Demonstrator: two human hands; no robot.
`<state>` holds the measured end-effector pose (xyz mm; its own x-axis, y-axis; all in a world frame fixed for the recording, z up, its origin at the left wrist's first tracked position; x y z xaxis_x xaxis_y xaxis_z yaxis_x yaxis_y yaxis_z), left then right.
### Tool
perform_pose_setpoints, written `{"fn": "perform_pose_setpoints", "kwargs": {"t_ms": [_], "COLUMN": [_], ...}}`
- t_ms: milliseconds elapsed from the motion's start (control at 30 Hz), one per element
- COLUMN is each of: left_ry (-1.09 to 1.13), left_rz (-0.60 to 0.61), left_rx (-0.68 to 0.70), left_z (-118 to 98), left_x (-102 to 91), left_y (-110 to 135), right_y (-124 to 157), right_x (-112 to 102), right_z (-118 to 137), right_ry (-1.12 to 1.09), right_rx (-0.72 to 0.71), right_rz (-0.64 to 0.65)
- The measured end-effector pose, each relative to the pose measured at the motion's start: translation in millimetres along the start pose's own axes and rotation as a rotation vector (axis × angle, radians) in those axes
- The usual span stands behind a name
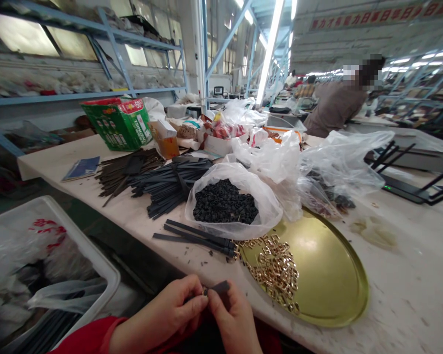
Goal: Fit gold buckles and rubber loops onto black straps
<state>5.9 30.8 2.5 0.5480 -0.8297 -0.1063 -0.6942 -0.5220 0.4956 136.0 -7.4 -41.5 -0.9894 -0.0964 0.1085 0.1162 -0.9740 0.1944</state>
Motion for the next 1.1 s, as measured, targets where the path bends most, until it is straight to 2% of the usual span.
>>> {"fn": "perform_pose_setpoints", "kwargs": {"t_ms": [100,200,267,400,500,600,700,767,833,933,967,1100], "left_ry": [0.033,0.067,0.098,0.107,0.073,0.161,0.219,0.131,0.012,0.01,0.043,0.09], "left_rz": [0.002,0.005,0.007,-0.011,-0.011,-0.05,-0.094,-0.084,-0.076,-0.1,-0.104,-0.088], "left_rx": [0.011,0.026,0.031,0.064,0.102,0.123,0.179,0.2,0.176,0.111,0.097,0.089], "left_z": [-3.3,-1.9,-0.1,-1.1,-3.8,-3.5,-4.8,-8.0,-10.5,-8.8,-7.1,-1.5], "left_x": [-12.1,-23.4,-29.7,-42.3,-52.5,-62.3,-71.0,-76.2,-81.0,-86.4,-87.2,-86.3], "left_y": [-6.1,-17.9,-25.7,-36.0,-41.9,-49.6,-56.2,-58.6,-59.9,-62.5,-63.6,-65.4], "right_y": [-9.9,-25.4,-37.4,-61.1,-75.5,-84.1,-90.8,-101.0,-120.9,-165.9,-181.9,-226.7], "right_x": [-5.3,-10.0,-13.7,-22.6,-25.6,-24.5,-24.3,-32.0,-50.2,-87.6,-96.4,-110.1], "right_z": [5.2,12.3,16.1,18.7,18.3,23.5,38.6,51.8,64.0,74.7,73.8,56.4], "right_ry": [0.088,0.201,0.242,0.309,0.384,0.408,0.419,0.48,0.602,0.967,1.162,1.327], "right_rx": [-0.065,-0.112,-0.09,-0.024,-0.038,-0.074,-0.076,-0.057,-0.032,-0.057,-0.034,0.061], "right_rz": [-0.015,0.091,0.132,0.106,0.208,0.292,0.37,0.418,0.364,0.02,-0.025,-0.06]}}
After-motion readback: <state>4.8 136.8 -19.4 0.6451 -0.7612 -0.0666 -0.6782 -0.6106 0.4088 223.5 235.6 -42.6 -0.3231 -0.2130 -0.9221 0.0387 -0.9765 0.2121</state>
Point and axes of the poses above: each hand's wrist, its own y-axis away from the middle knuckle, its own x-axis out of the palm, z = x × y, the point moved 2 cm from there along -y, towards the middle knuckle, and after that the axes turned 14 degrees about z, right-handed, at the moved point
